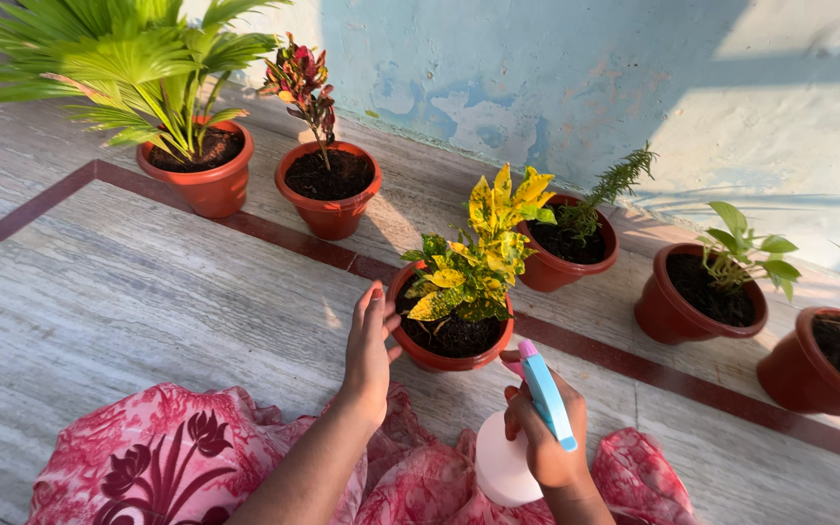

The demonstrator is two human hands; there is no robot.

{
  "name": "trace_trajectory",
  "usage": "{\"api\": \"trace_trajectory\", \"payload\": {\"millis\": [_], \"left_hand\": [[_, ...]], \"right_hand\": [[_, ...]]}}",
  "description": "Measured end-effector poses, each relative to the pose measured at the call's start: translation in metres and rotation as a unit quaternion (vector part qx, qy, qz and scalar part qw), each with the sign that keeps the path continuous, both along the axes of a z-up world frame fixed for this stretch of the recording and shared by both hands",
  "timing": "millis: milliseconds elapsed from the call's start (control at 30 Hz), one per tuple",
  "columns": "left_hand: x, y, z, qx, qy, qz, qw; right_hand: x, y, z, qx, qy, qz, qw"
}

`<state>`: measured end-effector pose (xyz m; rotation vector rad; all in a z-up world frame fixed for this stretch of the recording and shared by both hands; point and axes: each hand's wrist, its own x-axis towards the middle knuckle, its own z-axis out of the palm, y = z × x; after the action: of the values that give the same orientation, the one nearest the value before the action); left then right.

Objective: The person sits on a tiled floor and uses a spray bottle to mist the leaves and soil of several potted plants. They rotate each pot to reach different sides and then place it back in line.

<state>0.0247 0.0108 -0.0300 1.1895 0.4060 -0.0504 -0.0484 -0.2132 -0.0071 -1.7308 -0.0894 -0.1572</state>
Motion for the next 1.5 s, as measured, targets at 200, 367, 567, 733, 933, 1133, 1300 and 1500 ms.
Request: {"api": "trace_trajectory", "payload": {"millis": [200,367,567,733,933,1133,1300,1500], "left_hand": [[-0.002,0.002,-0.012,0.091,0.08,0.014,0.993],[-0.016,-0.015,-0.018,-0.009,0.187,-0.037,0.982],[-0.016,-0.026,-0.032,-0.108,0.174,-0.09,0.975],[-0.008,-0.033,-0.046,-0.126,0.12,-0.059,0.983],[-0.008,-0.044,-0.047,-0.138,0.112,-0.012,0.984],[-0.01,-0.041,-0.041,-0.15,0.11,-0.012,0.982],[-0.009,-0.042,-0.043,-0.153,0.106,-0.002,0.982],[-0.01,-0.041,-0.043,-0.149,0.118,-0.001,0.982]], "right_hand": [[0.004,-0.003,-0.004,0.014,0.02,-0.002,1.0],[0.006,-0.009,-0.009,0.045,-0.011,0.027,0.999],[0.011,-0.017,-0.021,0.066,0.007,0.025,0.998],[0.017,-0.02,-0.029,0.087,0.018,0.029,0.996],[0.018,-0.017,-0.025,0.091,0.007,0.038,0.995],[0.014,-0.025,-0.009,0.116,-0.009,-0.003,0.993],[0.015,-0.027,-0.007,0.066,-0.119,-0.047,0.99],[0.019,-0.016,-0.02,0.002,-0.169,-0.113,0.979]]}}
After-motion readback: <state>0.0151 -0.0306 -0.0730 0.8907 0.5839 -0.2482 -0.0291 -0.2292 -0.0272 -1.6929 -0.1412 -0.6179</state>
